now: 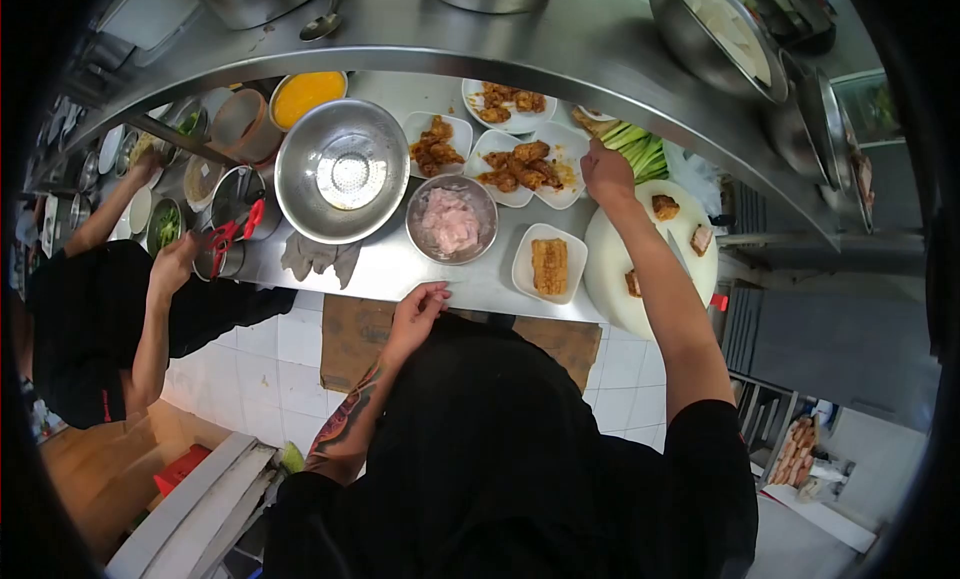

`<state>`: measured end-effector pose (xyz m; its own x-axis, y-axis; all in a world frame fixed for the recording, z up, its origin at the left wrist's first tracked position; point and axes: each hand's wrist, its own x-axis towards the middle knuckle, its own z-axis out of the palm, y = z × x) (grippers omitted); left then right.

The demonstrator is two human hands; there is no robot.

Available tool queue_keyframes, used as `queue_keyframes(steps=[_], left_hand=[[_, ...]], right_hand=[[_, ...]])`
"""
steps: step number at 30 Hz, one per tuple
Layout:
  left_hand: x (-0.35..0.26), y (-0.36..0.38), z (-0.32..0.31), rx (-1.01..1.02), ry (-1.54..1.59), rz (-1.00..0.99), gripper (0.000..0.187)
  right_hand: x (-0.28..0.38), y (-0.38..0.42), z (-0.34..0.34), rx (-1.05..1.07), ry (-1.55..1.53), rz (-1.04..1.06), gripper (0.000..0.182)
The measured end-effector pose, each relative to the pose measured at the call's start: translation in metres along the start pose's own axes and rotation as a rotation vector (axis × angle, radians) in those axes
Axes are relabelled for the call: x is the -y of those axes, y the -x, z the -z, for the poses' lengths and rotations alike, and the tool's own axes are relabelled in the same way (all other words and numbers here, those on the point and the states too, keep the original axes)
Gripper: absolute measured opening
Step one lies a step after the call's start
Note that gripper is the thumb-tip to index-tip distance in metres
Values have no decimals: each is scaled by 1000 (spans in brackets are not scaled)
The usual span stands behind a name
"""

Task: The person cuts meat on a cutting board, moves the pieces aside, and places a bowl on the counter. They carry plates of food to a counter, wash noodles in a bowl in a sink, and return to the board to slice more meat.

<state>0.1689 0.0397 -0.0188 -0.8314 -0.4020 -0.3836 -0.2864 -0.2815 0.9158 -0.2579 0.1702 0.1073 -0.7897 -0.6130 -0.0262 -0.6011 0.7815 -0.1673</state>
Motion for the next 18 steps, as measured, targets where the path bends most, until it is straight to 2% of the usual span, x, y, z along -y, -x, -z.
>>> queue_keyframes(steps=[2,12,18], left_hand=[[1,0,-1,5,6,5,34],[-1,-1,-1,-4,2,5,34],[-2,1,-1,-27,-5,19,34]], right_hand=[[-6,-1,-3,-78,-63,16,23],[-13,6,-15,-113,-109,-9,19],[-25,12,-32,-220,-268,3,19]])
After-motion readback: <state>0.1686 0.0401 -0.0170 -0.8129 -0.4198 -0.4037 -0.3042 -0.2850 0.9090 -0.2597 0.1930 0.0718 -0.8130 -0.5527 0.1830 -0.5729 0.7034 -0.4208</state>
